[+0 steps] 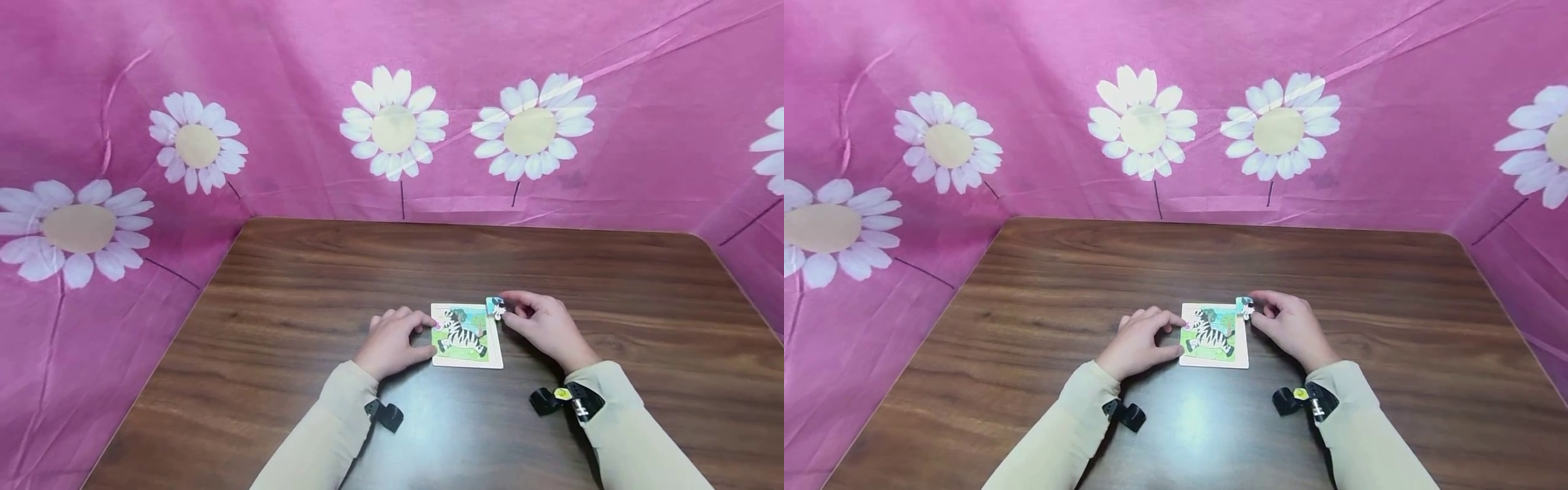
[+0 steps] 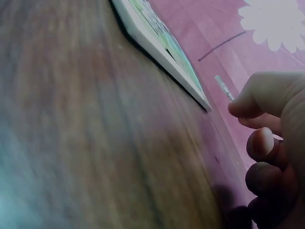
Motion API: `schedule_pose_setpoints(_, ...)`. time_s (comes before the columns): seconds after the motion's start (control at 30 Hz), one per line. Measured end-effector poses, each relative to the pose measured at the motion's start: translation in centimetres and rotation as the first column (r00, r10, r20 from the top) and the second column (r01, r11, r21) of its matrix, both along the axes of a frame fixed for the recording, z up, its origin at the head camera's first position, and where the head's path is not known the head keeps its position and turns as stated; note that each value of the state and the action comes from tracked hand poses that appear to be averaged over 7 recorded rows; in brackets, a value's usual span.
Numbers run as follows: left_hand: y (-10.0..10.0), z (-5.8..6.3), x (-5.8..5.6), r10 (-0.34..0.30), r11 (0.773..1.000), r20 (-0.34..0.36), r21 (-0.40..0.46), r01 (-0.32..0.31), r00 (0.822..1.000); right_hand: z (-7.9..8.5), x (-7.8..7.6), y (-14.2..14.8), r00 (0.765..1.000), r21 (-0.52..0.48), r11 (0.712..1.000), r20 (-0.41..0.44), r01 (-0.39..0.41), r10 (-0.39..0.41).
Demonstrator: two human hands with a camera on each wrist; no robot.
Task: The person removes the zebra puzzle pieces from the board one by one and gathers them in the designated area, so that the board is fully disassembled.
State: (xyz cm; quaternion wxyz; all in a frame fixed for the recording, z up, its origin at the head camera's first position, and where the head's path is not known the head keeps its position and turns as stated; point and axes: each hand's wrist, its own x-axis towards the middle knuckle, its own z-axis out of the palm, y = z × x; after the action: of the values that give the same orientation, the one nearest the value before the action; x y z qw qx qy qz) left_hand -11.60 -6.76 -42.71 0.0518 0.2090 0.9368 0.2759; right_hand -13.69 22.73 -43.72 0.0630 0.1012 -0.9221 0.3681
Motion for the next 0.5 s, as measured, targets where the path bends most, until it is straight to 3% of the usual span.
schedule_pose_setpoints(0.27,0.0,0.0,0.1,-0.004,1.000,-0.010,0.014,0.004,1.000,0.4,-0.1,1.2,0.999,0.128,0.992,0.036,0.012,-0.016)
schedule_pose_setpoints(0.5,0.0,-0.1,0.0,-0.004,1.000,-0.013,0.014,0.004,1.000,0.8,-0.1,2.2,0.995,0.160,0.987,0.093,0.032,-0.047)
